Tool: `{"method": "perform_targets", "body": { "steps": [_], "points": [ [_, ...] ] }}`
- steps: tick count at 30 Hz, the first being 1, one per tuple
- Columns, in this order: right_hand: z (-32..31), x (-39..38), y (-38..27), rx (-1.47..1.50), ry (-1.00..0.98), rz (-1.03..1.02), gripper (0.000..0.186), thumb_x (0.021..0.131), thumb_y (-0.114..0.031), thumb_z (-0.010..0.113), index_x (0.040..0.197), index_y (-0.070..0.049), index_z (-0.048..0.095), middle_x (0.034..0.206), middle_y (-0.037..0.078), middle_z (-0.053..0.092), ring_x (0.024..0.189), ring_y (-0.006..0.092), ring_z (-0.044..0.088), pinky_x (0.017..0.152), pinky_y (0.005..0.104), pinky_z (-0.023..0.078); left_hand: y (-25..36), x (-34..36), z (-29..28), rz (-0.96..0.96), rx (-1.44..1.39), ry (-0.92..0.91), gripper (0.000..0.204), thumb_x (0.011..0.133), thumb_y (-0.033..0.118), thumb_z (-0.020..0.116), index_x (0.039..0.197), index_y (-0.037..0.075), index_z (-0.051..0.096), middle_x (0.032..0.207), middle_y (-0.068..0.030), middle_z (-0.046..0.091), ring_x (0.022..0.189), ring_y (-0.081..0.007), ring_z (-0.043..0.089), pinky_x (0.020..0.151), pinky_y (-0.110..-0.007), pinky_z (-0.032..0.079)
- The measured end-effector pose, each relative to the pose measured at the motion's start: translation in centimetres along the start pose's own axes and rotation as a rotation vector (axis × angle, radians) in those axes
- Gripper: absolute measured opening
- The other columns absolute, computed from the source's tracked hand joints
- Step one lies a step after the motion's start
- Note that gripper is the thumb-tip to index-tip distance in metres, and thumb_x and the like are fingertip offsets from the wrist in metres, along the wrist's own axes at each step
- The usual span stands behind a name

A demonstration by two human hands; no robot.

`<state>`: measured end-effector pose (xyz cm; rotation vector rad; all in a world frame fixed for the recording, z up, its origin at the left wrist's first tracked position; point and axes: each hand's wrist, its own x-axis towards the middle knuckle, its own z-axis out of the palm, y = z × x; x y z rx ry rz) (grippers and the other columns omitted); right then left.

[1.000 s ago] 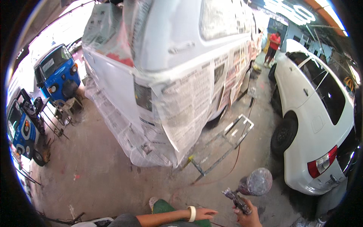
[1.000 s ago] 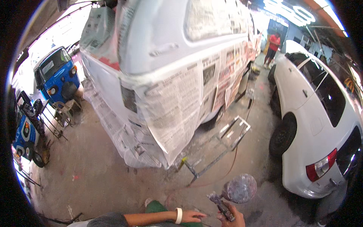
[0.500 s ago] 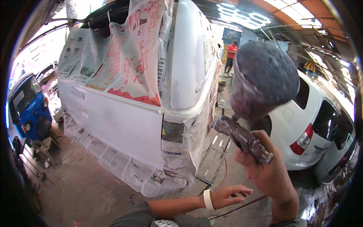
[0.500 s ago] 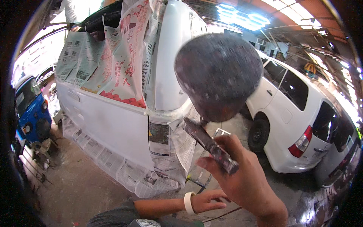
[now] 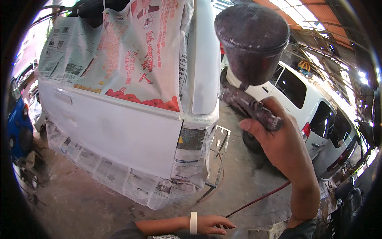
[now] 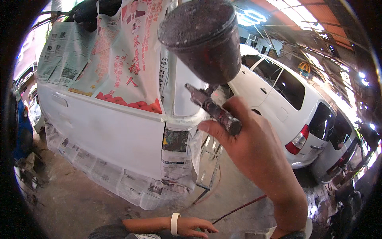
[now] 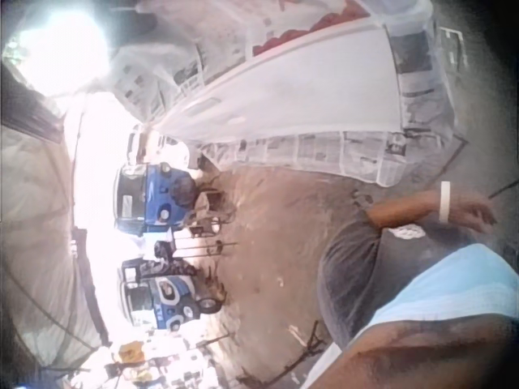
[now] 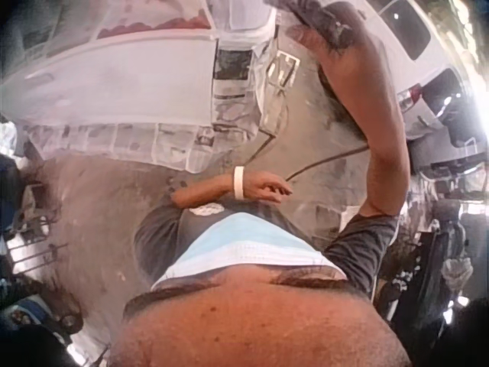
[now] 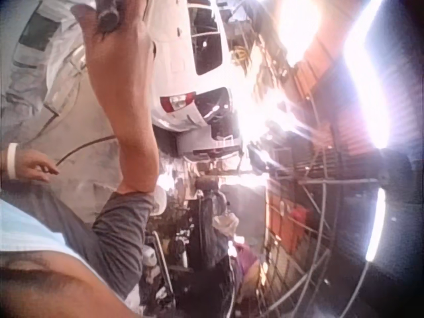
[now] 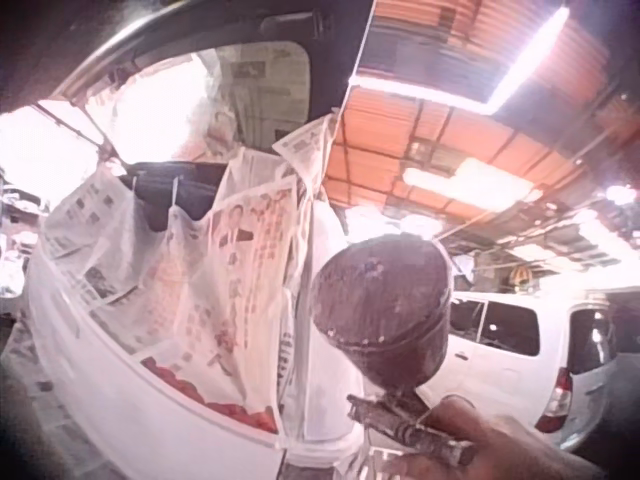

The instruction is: The person uses a spray gun to apply white paint to the exterior panels of a car, moving the gun in steady strokes across the masked bodywork.

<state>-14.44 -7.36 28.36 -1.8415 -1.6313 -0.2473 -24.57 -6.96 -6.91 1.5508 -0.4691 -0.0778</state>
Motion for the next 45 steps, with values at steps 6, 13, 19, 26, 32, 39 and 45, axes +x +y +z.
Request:
{"method": "perform_targets", "body": {
  "steps": [6, 13, 19, 26, 32, 39, 45],
  "points": [
    [-0.1, -1.3, -0.9, -0.084, -0.282, 0.125, 0.048, 0.088, -0.044, 0.076, 0.106, -0.003, 0.058, 0.074, 0.02, 0.066, 0.071, 0.0406, 0.067, 0.063, 0.044, 0.048, -0.1, -1.6, -0.5, -0.046, -0.006, -0.011, 0.047, 0.102, 0.029, 0.058, 0.144, 0.008, 0.051, 0.136, -0.0142, 0.058, 0.12, -0.0237, 0.059, 0.098, -0.036, 0.05],
    [-0.2, -0.5, -0.6, -0.006, -0.279, 0.107, 0.045, 0.088, -0.042, 0.076, 0.101, -0.002, 0.061, 0.073, 0.02, 0.065, 0.068, 0.0355, 0.065, 0.063, 0.0402, 0.047, -0.3, -2.0, -0.2, -0.037, -0.028, -0.018, 0.047, 0.102, 0.029, 0.058, 0.143, 0.007, 0.052, 0.133, -0.0145, 0.06, 0.119, -0.0235, 0.06, 0.098, -0.036, 0.05],
    [0.0, 1.7, -0.6, 0.088, -0.076, 0.032, 0.035, 0.091, -0.035, 0.076, 0.1, -0.004, 0.061, 0.065, -0.002, 0.055, 0.051, 0.0028, 0.044, 0.046, 0.0231, 0.035, -0.5, -1.9, -0.1, -0.047, -0.046, -0.017, 0.047, 0.103, 0.031, 0.058, 0.143, 0.006, 0.052, 0.135, -0.0152, 0.059, 0.121, -0.0242, 0.06, 0.099, -0.036, 0.05],
    [-1.0, 2.1, -0.4, 0.172, 0.152, 0.043, 0.041, 0.09, -0.036, 0.077, 0.106, -0.002, 0.062, 0.067, 0.002, 0.058, 0.053, 0.0049, 0.047, 0.049, 0.024, 0.038, -0.6, -2.2, -0.1, -0.103, 0.019, 0.0, 0.047, 0.103, 0.03, 0.057, 0.143, 0.006, 0.052, 0.136, -0.0156, 0.059, 0.122, -0.0239, 0.06, 0.099, -0.037, 0.05],
    [-0.3, 1.2, 0.1, 0.026, 0.024, 0.016, 0.044, 0.088, -0.038, 0.077, 0.105, -0.001, 0.059, 0.072, 0.01, 0.061, 0.065, 0.0195, 0.059, 0.063, 0.0351, 0.048, -1.1, -2.1, 0.3, -0.104, 0.003, -0.006, 0.046, 0.103, 0.029, 0.056, 0.143, 0.007, 0.051, 0.137, -0.0158, 0.059, 0.122, -0.0246, 0.06, 0.099, -0.037, 0.05],
    [1.5, -1.1, 0.6, -0.13, -0.237, -0.051, 0.05, 0.086, -0.043, 0.076, 0.108, -0.003, 0.056, 0.083, 0.02, 0.07, 0.08, 0.0428, 0.069, 0.067, 0.0467, 0.05, -2.9, -1.8, 0.7, -0.083, -0.002, -0.019, 0.047, 0.103, 0.032, 0.056, 0.144, 0.008, 0.052, 0.138, -0.0157, 0.058, 0.124, -0.027, 0.057, 0.101, -0.037, 0.047],
    [1.9, -3.4, 2.6, 0.223, -0.228, 0.083, 0.052, 0.087, -0.033, 0.079, 0.124, -0.003, 0.057, 0.086, 0.015, 0.071, 0.068, 0.0257, 0.068, 0.06, 0.0393, 0.05, -3.3, -2.1, 1.0, -0.108, -0.006, -0.008, 0.047, 0.103, 0.032, 0.056, 0.144, 0.008, 0.052, 0.14, -0.0147, 0.057, 0.126, -0.0269, 0.056, 0.103, -0.037, 0.046]
  ]
}}
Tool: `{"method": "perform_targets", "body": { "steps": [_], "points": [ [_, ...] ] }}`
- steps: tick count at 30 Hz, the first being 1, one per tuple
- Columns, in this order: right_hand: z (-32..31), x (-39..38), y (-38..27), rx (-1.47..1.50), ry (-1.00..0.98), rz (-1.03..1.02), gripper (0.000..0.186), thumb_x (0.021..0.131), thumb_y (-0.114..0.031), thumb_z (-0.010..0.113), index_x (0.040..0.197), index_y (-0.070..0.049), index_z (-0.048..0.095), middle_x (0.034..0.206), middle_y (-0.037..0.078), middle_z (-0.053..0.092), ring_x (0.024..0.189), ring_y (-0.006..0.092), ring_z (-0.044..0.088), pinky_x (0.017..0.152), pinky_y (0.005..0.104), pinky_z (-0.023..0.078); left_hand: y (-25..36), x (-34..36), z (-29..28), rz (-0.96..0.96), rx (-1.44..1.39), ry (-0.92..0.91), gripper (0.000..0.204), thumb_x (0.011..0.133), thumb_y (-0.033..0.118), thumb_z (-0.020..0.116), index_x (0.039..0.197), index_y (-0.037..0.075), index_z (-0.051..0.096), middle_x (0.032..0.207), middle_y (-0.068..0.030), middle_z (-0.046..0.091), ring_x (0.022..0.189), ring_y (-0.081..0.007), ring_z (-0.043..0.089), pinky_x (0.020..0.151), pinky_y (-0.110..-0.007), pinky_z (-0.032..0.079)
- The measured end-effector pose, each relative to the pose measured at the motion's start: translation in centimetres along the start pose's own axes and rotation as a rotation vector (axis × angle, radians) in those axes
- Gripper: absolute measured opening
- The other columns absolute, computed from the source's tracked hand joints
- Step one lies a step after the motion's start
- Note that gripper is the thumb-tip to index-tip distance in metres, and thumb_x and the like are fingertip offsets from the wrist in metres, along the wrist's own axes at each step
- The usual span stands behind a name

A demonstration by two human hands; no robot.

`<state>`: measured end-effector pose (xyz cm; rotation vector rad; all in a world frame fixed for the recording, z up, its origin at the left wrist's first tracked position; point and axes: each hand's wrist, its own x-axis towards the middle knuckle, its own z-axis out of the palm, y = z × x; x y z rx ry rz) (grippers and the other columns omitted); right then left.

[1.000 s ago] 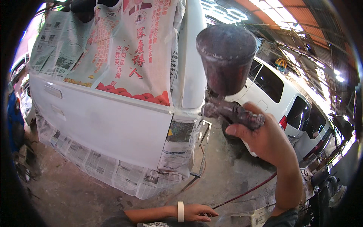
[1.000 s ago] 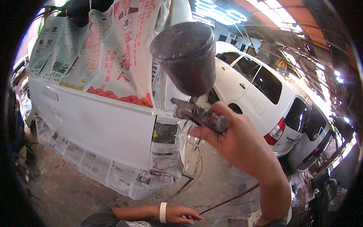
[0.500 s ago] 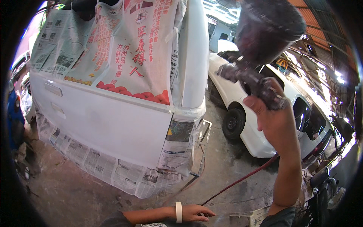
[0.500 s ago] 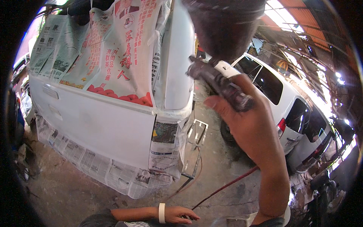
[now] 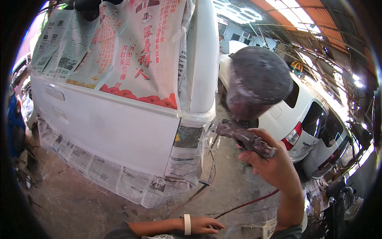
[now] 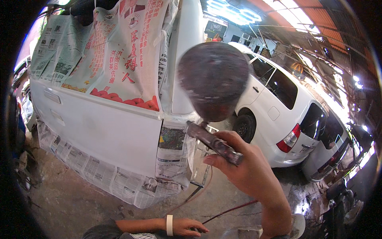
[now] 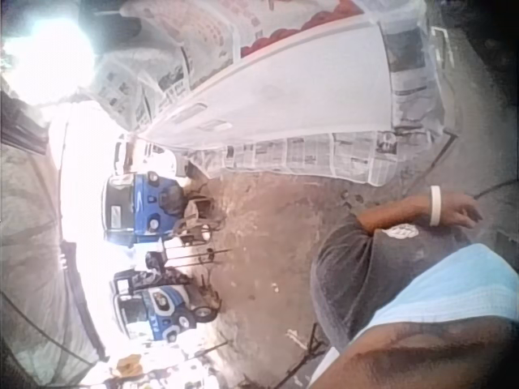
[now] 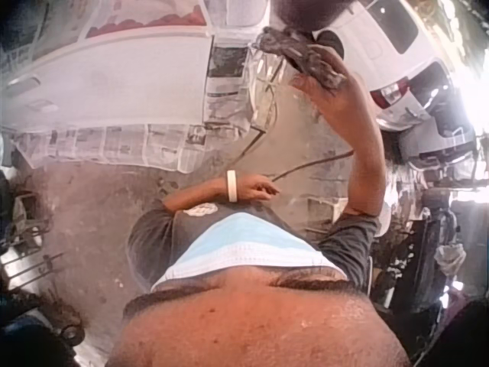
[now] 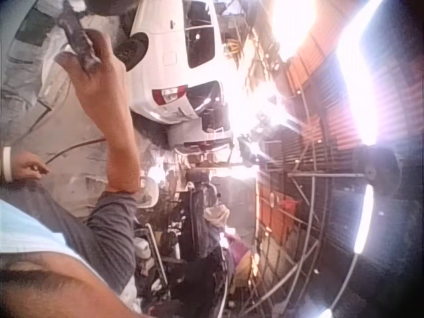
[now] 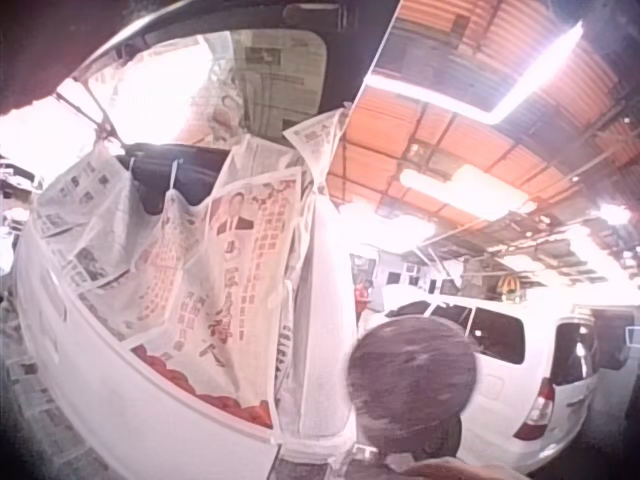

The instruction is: The person uses a spray gun to apply white paint to the exterior panels of a car, moving the gun in steady strokes across the masked bodywork.

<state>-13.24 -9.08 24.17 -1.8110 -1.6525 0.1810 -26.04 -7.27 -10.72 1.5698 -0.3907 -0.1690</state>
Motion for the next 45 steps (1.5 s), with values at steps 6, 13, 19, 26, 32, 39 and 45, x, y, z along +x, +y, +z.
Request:
{"method": "perform_targets", "body": {
  "steps": [6, 13, 19, 26, 32, 39, 45],
  "points": [
    [1.9, -2.2, 0.7, 0.412, 0.208, 0.227, 0.039, 0.092, -0.022, 0.075, 0.121, -0.002, 0.059, 0.082, 0.001, 0.065, 0.065, 0.004, 0.054, 0.049, 0.0227, 0.046, 0.3, -0.5, 0.1, -0.026, 0.03, 0.006, 0.046, 0.103, 0.032, 0.056, 0.143, 0.009, 0.053, 0.139, -0.0133, 0.058, 0.125, -0.0258, 0.057, 0.102, -0.037, 0.047],
    [1.7, -1.9, 0.6, 0.496, 0.156, 0.166, 0.039, 0.093, -0.024, 0.074, 0.12, -0.001, 0.058, 0.081, 0.0, 0.065, 0.062, 0.0042, 0.054, 0.049, 0.0228, 0.046, 1.0, -0.7, -0.6, -0.042, 0.012, -0.011, 0.045, 0.103, 0.031, 0.057, 0.142, 0.009, 0.053, 0.137, -0.0131, 0.06, 0.125, -0.0253, 0.057, 0.102, -0.038, 0.047],
    [1.2, 0.6, -1.2, 0.383, 0.146, 0.086, 0.035, 0.095, -0.025, 0.073, 0.115, 0.0, 0.057, 0.08, 0.006, 0.066, 0.066, 0.0066, 0.058, 0.055, 0.0274, 0.048, 0.2, -0.5, 0.0, -0.041, 0.035, -0.01, 0.045, 0.103, 0.029, 0.057, 0.142, 0.008, 0.052, 0.139, -0.0131, 0.059, 0.127, -0.0257, 0.056, 0.103, -0.038, 0.046],
    [-2.2, 4.9, 0.4, 0.218, 0.361, 0.013, 0.032, 0.098, -0.033, 0.067, 0.107, -0.003, 0.061, 0.075, 0.002, 0.062, 0.06, 0.0076, 0.053, 0.053, 0.0255, 0.044, -0.9, -1.2, -0.1, -0.047, -0.043, 0.032, 0.045, 0.102, 0.027, 0.058, 0.142, 0.007, 0.051, 0.138, -0.0136, 0.057, 0.128, -0.0241, 0.054, 0.107, -0.037, 0.043],
    [-5.5, 6.1, 1.3, 0.294, 0.518, 0.021, 0.046, 0.1, -0.048, 0.058, 0.118, -0.006, 0.064, 0.093, 0.008, 0.073, 0.04, 0.0078, 0.05, 0.037, 0.0213, 0.038, -3.3, 1.3, -2.6, -0.064, 0.193, 0.365, 0.081, 0.094, 0.04, 0.069, 0.156, 0.009, 0.028, 0.152, -0.0192, 0.04, 0.14, -0.0314, 0.041, 0.112, -0.04, 0.039],
    [-9.1, 8.3, 3.2, 0.497, 0.36, -0.083, 0.052, 0.101, -0.05, 0.055, 0.124, -0.004, 0.059, 0.093, 0.013, 0.074, 0.038, 0.0064, 0.049, 0.036, 0.0209, 0.04, -21.9, 10.0, -4.3, -0.018, 0.218, 0.084, 0.091, 0.087, 0.048, 0.072, 0.156, 0.008, 0.029, 0.146, -0.027, 0.047, 0.136, -0.0392, 0.045, 0.112, -0.04, 0.038],
    [-14.1, 13.0, 6.6, 0.397, 0.203, -0.266, 0.048, 0.099, -0.047, 0.059, 0.112, -0.001, 0.064, 0.089, 0.008, 0.073, 0.041, 0.0094, 0.05, 0.038, 0.0251, 0.04, -23.2, 13.0, -8.2, -0.42, 0.336, 0.087, 0.078, 0.083, 0.039, 0.08, 0.143, 0.003, 0.047, 0.119, -0.0192, 0.066, 0.11, -0.0276, 0.063, 0.087, -0.042, 0.054]
  ]
}}
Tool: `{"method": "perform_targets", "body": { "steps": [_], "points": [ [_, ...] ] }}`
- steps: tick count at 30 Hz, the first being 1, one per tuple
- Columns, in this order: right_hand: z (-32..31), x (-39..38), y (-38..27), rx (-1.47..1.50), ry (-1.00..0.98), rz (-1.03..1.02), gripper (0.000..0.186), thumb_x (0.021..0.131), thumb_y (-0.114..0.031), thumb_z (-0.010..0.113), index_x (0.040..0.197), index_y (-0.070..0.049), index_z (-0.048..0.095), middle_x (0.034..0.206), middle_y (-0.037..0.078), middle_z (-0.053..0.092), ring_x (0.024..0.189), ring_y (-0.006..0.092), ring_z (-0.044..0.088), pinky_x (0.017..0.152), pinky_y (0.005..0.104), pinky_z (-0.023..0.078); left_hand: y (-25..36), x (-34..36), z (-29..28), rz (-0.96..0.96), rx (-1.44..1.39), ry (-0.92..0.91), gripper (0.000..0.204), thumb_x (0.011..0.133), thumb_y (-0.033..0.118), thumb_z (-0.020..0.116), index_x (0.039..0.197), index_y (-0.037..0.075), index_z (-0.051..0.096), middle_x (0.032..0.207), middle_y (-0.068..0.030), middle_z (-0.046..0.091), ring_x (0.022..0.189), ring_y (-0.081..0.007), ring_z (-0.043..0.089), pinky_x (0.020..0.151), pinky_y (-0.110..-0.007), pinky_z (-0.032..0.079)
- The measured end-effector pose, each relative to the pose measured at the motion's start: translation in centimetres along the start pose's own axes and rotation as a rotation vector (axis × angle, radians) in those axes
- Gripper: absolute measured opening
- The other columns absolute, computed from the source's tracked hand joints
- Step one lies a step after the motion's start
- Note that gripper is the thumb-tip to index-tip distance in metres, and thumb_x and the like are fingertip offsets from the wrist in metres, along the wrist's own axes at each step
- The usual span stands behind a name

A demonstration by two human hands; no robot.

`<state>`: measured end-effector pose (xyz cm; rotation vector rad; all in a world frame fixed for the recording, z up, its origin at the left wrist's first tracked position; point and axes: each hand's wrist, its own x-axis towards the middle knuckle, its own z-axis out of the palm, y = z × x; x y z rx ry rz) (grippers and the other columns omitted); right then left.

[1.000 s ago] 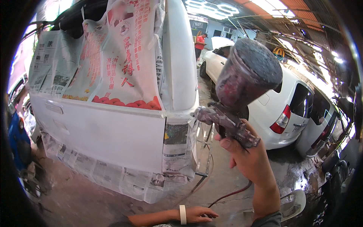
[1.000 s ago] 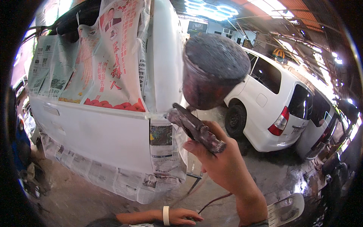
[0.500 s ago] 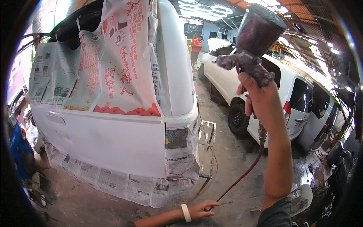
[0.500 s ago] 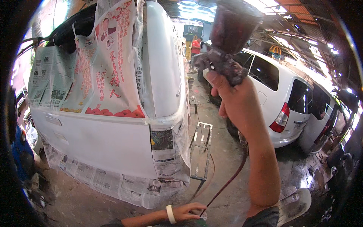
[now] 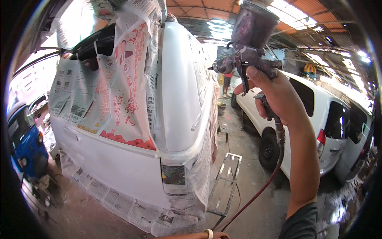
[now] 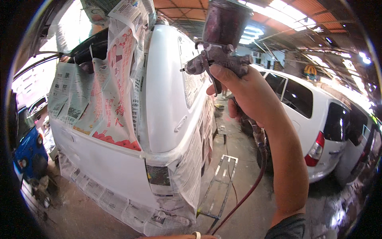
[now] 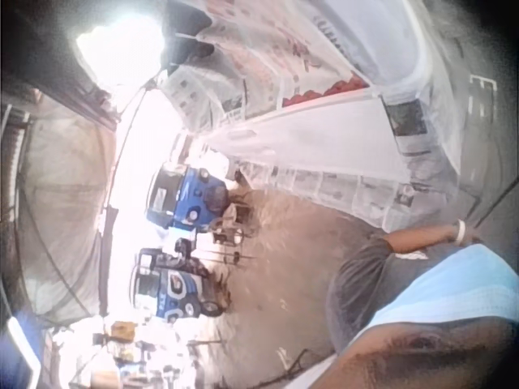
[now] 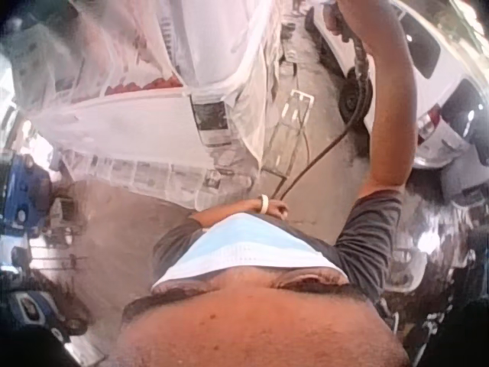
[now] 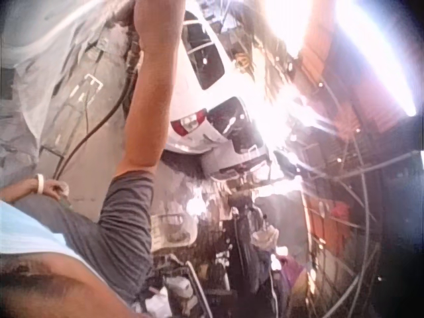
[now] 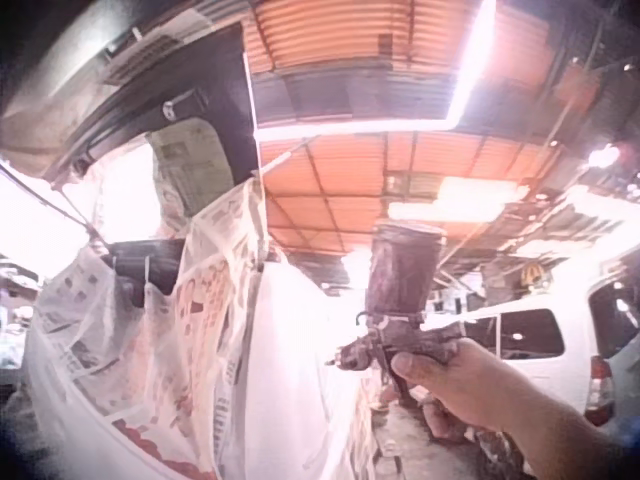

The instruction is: The person uses a spray gun to apply white paint to the exterior panels of a car, moving the gun in steady strokes across the masked bodywork.

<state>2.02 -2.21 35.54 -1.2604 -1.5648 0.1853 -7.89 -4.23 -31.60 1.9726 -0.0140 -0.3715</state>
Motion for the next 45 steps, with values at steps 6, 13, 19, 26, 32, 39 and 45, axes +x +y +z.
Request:
{"method": "perform_targets", "body": {
  "steps": [6, 13, 19, 26, 32, 39, 45],
  "points": [
    [-5.2, 3.0, 3.3, -0.046, -0.236, -0.074, 0.042, 0.099, -0.041, 0.061, 0.108, -0.001, 0.066, 0.08, 0.003, 0.069, 0.04, 0.0077, 0.051, 0.037, 0.0243, 0.04, -0.8, 9.2, -2.8, 0.097, 0.205, 0.655, 0.098, 0.076, 0.048, 0.084, 0.15, 0.005, 0.037, 0.131, -0.0209, 0.058, 0.119, -0.0382, 0.058, 0.105, -0.049, 0.046],
    [-7.0, 7.1, 9.4, 0.042, -0.46, -0.155, 0.037, 0.096, -0.038, 0.067, 0.095, -0.001, 0.063, 0.069, 0.002, 0.062, 0.039, 0.0064, 0.048, 0.035, 0.0233, 0.038, -0.3, 17.3, -5.0, -0.165, -0.268, 0.334, 0.092, 0.082, 0.046, 0.079, 0.152, 0.005, 0.035, 0.131, -0.0189, 0.059, 0.121, -0.0329, 0.058, 0.104, -0.046, 0.047],
    [-7.7, 14.6, 12.2, -0.007, -0.345, -0.202, 0.039, 0.094, -0.04, 0.07, 0.092, -0.003, 0.062, 0.065, 0.001, 0.059, 0.038, 0.0068, 0.047, 0.035, 0.025, 0.038, 1.5, 13.9, -4.3, -0.002, -0.779, 0.675, 0.055, 0.093, 0.029, 0.071, 0.138, 0.004, 0.05, 0.119, -0.0118, 0.065, 0.112, -0.0229, 0.061, 0.097, -0.041, 0.048],
    [-8.6, 20.3, 14.5, 0.011, -0.162, -0.259, 0.043, 0.093, -0.044, 0.07, 0.094, -0.002, 0.062, 0.066, 0.001, 0.058, 0.039, 0.0086, 0.049, 0.035, 0.0274, 0.037, 6.1, 11.3, 0.2, 0.155, -0.864, 1.04, 0.04, 0.097, 0.028, 0.067, 0.127, 0.004, 0.058, 0.121, -0.0127, 0.066, 0.115, -0.0262, 0.061, 0.101, -0.042, 0.046],
    [-9.1, 18.8, 16.4, 0.063, -0.162, -0.29, 0.041, 0.094, -0.042, 0.069, 0.082, -0.003, 0.06, 0.065, 0.001, 0.059, 0.035, 0.009, 0.045, 0.033, 0.0278, 0.035, 13.8, 8.6, 1.3, -0.002, -0.911, 1.03, 0.042, 0.096, 0.03, 0.066, 0.128, 0.003, 0.059, 0.121, -0.013, 0.066, 0.115, -0.0269, 0.061, 0.101, -0.042, 0.046],
    [-10.3, 16.7, 20.6, 0.088, -0.463, -0.276, 0.038, 0.093, -0.04, 0.07, 0.087, -0.003, 0.065, 0.064, 0.0, 0.059, 0.04, 0.0075, 0.048, 0.037, 0.0263, 0.039, 19.1, 8.3, -0.8, -0.217, -0.899, 1.181, 0.045, 0.095, 0.032, 0.065, 0.129, 0.002, 0.061, 0.123, -0.0137, 0.067, 0.116, -0.0276, 0.061, 0.1, -0.041, 0.047],
    [-11.3, 18.2, 23.9, 0.198, -0.653, -0.389, 0.037, 0.095, -0.038, 0.069, 0.089, -0.002, 0.066, 0.07, 0.002, 0.064, 0.039, 0.0075, 0.048, 0.036, 0.0262, 0.038, 21.7, 11.7, -4.2, -0.366, -0.787, 1.357, 0.052, 0.095, 0.037, 0.063, 0.134, 0.002, 0.061, 0.133, -0.0171, 0.063, 0.123, -0.0291, 0.058, 0.104, -0.042, 0.046]
  ]
}}
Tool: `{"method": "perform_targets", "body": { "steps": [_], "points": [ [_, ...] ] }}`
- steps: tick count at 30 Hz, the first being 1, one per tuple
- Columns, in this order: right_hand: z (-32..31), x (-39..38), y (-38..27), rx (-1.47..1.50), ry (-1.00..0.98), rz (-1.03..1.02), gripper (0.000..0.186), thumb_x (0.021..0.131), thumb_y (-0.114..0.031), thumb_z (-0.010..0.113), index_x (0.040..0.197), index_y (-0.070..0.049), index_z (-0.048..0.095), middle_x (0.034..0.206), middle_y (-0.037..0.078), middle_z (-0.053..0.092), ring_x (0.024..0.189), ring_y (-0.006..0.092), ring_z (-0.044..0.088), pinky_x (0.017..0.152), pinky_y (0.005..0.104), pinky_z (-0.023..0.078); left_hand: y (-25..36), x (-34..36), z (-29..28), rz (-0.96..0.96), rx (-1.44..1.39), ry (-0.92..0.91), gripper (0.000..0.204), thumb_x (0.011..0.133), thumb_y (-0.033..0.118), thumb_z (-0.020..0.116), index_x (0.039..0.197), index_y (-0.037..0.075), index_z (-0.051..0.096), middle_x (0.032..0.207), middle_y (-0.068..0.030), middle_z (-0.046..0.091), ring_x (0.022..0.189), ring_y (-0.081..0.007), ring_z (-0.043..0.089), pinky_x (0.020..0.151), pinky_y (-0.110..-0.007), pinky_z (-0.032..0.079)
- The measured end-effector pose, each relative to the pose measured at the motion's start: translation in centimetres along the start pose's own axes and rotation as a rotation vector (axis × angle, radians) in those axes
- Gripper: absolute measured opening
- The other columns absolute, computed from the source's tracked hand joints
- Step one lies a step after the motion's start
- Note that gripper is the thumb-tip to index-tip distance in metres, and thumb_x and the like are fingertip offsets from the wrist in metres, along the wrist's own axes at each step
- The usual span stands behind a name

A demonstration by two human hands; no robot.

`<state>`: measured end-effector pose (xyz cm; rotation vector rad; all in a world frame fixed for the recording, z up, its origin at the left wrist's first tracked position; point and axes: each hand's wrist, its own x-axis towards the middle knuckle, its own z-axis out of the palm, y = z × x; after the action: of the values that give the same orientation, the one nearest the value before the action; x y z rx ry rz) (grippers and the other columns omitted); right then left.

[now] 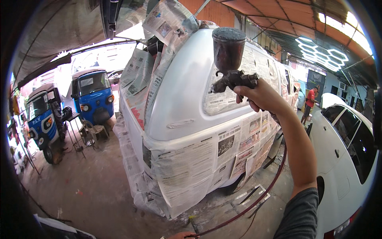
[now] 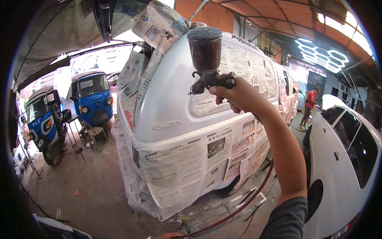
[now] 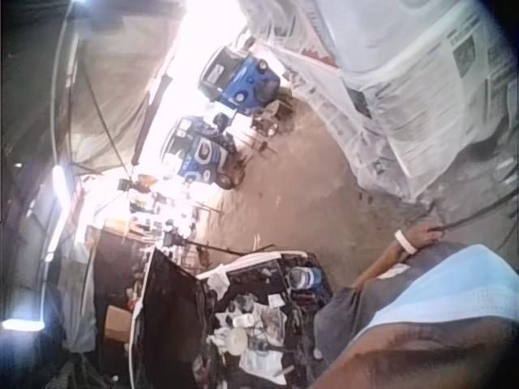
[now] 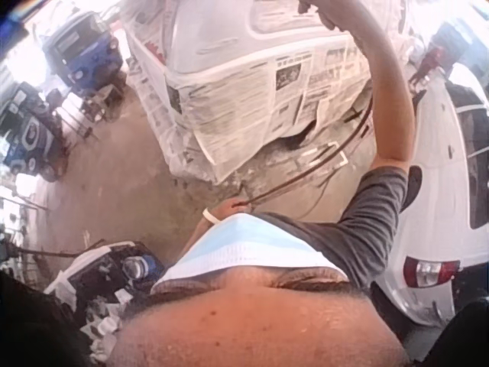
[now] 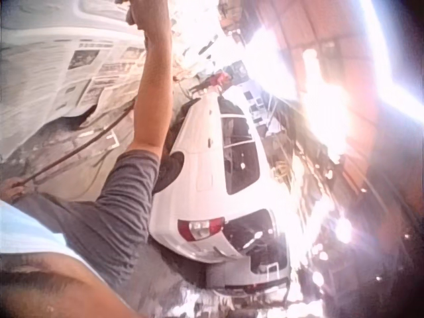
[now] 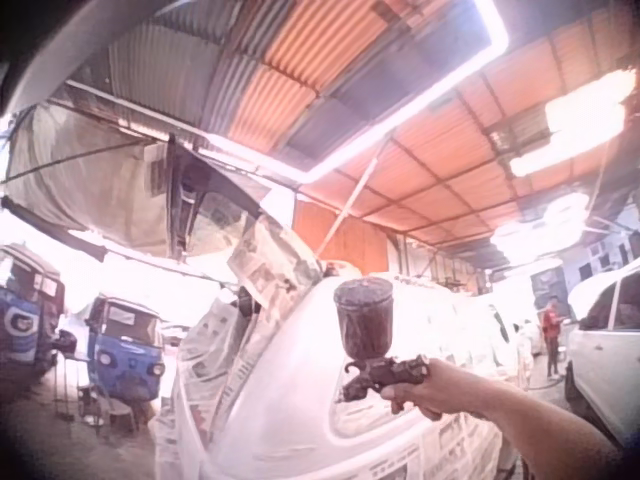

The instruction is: The person uses a spray gun to apply white paint to the exterior panels of a car, moving the gun in steady strokes across the masked bodywork.

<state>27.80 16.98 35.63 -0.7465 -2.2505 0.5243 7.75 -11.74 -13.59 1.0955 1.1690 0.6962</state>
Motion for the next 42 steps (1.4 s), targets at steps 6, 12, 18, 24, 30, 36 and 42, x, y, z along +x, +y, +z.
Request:
{"method": "perform_targets", "body": {
  "steps": [6, 12, 18, 24, 30, 36, 42],
  "points": [
    [-2.9, 5.5, 4.0, 0.01, 0.125, -0.026, 0.037, 0.094, -0.038, 0.069, 0.085, -0.003, 0.06, 0.064, 0.002, 0.057, 0.038, 0.0089, 0.046, 0.034, 0.0276, 0.037, 6.7, 0.1, 4.3, 0.018, 0.101, 0.197, 0.056, 0.096, 0.042, 0.062, 0.135, 0.003, 0.059, 0.135, -0.0198, 0.061, 0.126, -0.0354, 0.056, 0.107, -0.045, 0.044],
    [-5.9, 11.0, 8.3, 0.082, 0.314, -0.089, 0.038, 0.093, -0.039, 0.07, 0.094, -0.002, 0.065, 0.067, 0.004, 0.06, 0.038, 0.0108, 0.049, 0.035, 0.0283, 0.039, 4.7, 3.0, 6.3, 0.119, 0.086, 0.281, 0.05, 0.097, 0.039, 0.06, 0.131, 0.003, 0.062, 0.127, -0.0196, 0.065, 0.121, -0.0351, 0.059, 0.104, -0.045, 0.045],
    [-6.8, 12.3, 11.6, 0.222, 0.424, -0.132, 0.039, 0.093, -0.039, 0.07, 0.101, -0.001, 0.067, 0.073, 0.005, 0.063, 0.039, 0.0117, 0.051, 0.034, 0.0283, 0.039, 7.1, 2.8, 7.4, 0.102, 0.071, 0.312, 0.045, 0.097, 0.036, 0.06, 0.126, 0.003, 0.063, 0.124, -0.0189, 0.066, 0.117, -0.0346, 0.06, 0.1, -0.045, 0.047],
    [-5.4, 11.4, 13.4, 0.219, 0.344, -0.122, 0.037, 0.093, -0.039, 0.071, 0.098, -0.002, 0.067, 0.069, 0.003, 0.061, 0.039, 0.0104, 0.048, 0.036, 0.0284, 0.038, 5.4, 3.8, 7.8, 0.139, 0.0, 0.324, 0.041, 0.097, 0.034, 0.06, 0.122, 0.002, 0.065, 0.114, -0.016, 0.069, 0.107, -0.0306, 0.064, 0.093, -0.041, 0.049],
    [-3.2, 7.3, 12.7, 0.17, 0.174, -0.077, 0.033, 0.093, -0.035, 0.072, 0.094, -0.004, 0.063, 0.067, 0.001, 0.058, 0.046, 0.0086, 0.046, 0.042, 0.0276, 0.039, 4.6, 4.1, 8.2, 0.064, 0.008, 0.315, 0.044, 0.095, 0.036, 0.063, 0.123, 0.002, 0.065, 0.114, -0.0148, 0.07, 0.107, -0.0285, 0.064, 0.094, -0.04, 0.049],
    [-2.2, 3.5, 12.1, 0.071, 0.02, -0.092, 0.031, 0.093, -0.034, 0.073, 0.096, -0.005, 0.062, 0.067, 0.001, 0.058, 0.051, 0.0088, 0.046, 0.048, 0.0278, 0.039, 3.3, 4.7, 9.0, 0.116, 0.019, 0.305, 0.041, 0.096, 0.032, 0.061, 0.124, 0.002, 0.065, 0.115, -0.0162, 0.07, 0.107, -0.0291, 0.064, 0.095, -0.04, 0.049],
    [-2.0, 0.3, 11.7, 0.016, -0.199, 0.0, 0.034, 0.09, -0.035, 0.076, 0.096, -0.004, 0.064, 0.069, 0.0, 0.059, 0.051, 0.0098, 0.047, 0.047, 0.0277, 0.039, 2.7, 4.6, 8.9, 0.114, 0.076, 0.25, 0.037, 0.097, 0.026, 0.061, 0.124, 0.002, 0.065, 0.113, -0.0163, 0.07, 0.107, -0.0297, 0.065, 0.093, -0.039, 0.05]
  ]
}}
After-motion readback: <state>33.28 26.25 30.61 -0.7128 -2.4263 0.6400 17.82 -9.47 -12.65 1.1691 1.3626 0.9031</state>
